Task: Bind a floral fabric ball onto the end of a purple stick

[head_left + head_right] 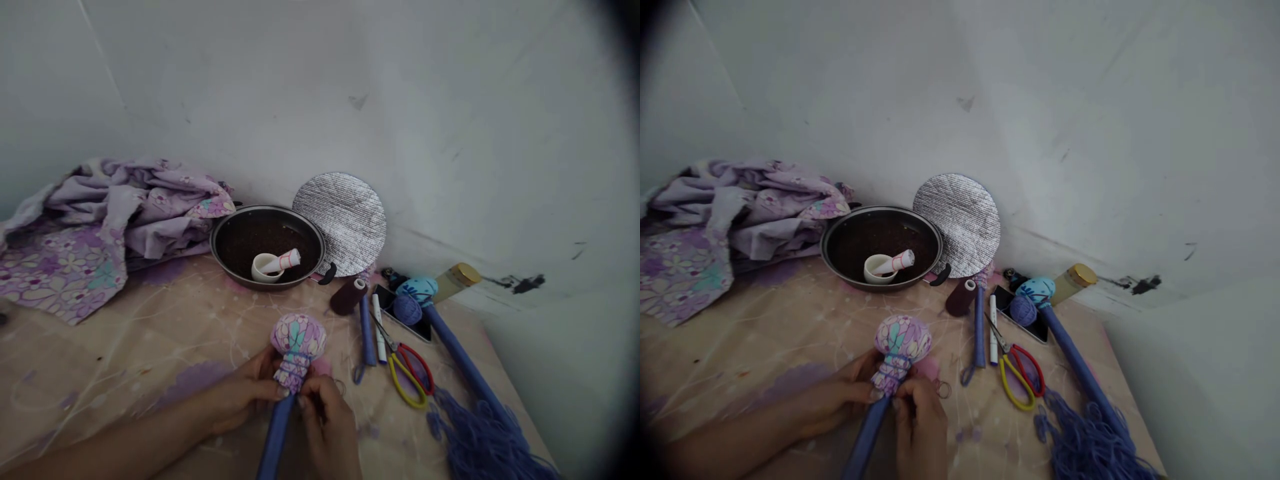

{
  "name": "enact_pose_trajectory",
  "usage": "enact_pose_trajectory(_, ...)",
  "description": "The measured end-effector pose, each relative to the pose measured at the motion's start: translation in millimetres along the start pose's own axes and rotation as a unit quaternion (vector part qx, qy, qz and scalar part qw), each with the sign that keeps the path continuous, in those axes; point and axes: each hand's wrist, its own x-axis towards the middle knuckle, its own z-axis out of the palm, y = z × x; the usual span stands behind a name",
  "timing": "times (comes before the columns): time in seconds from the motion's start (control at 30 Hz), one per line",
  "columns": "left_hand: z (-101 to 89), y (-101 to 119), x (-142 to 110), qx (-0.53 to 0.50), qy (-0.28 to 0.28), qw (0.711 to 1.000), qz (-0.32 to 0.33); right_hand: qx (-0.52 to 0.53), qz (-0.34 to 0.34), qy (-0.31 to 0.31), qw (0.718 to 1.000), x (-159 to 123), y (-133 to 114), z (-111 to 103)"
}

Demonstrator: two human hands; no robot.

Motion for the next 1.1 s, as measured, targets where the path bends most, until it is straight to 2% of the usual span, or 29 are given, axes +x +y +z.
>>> enact_pose_trajectory(0.1,1.2,1,0,0.003,0.009,1.000,-0.007,0.017,-0.003,-0.012,1.000,0,4,-1)
enact_pose_trajectory(0.2,2.7,1,-1,-0.001,0.011,1.000,-0.008,0.043,0.031,0.021,0.998,-3,5,3)
enact_pose_trajectory(0.33,3.4,0,0,0.000,0.005,1.000,-0.001,0.080,0.055,0.037,0.995,-5,1,8)
enact_pose_trajectory(0.53,3.3,-2,0,-0.002,-0.015,1.000,0.000,0.096,0.056,0.044,0.993,-3,0,9)
enact_pose_trajectory(0.77,5.6,-1,0,0.003,-0.012,1.000,0.009,0.087,0.020,-0.040,0.995,1,8,-4)
enact_pose_trajectory(0.97,6.6,2,0,0.008,-0.044,0.999,0.011,0.104,0.050,-0.010,0.993,-1,10,-1)
enact_pose_trajectory(1.1,8.1,5,-3,-0.001,-0.047,0.999,0.014,0.099,0.042,-0.038,0.993,-2,13,-1)
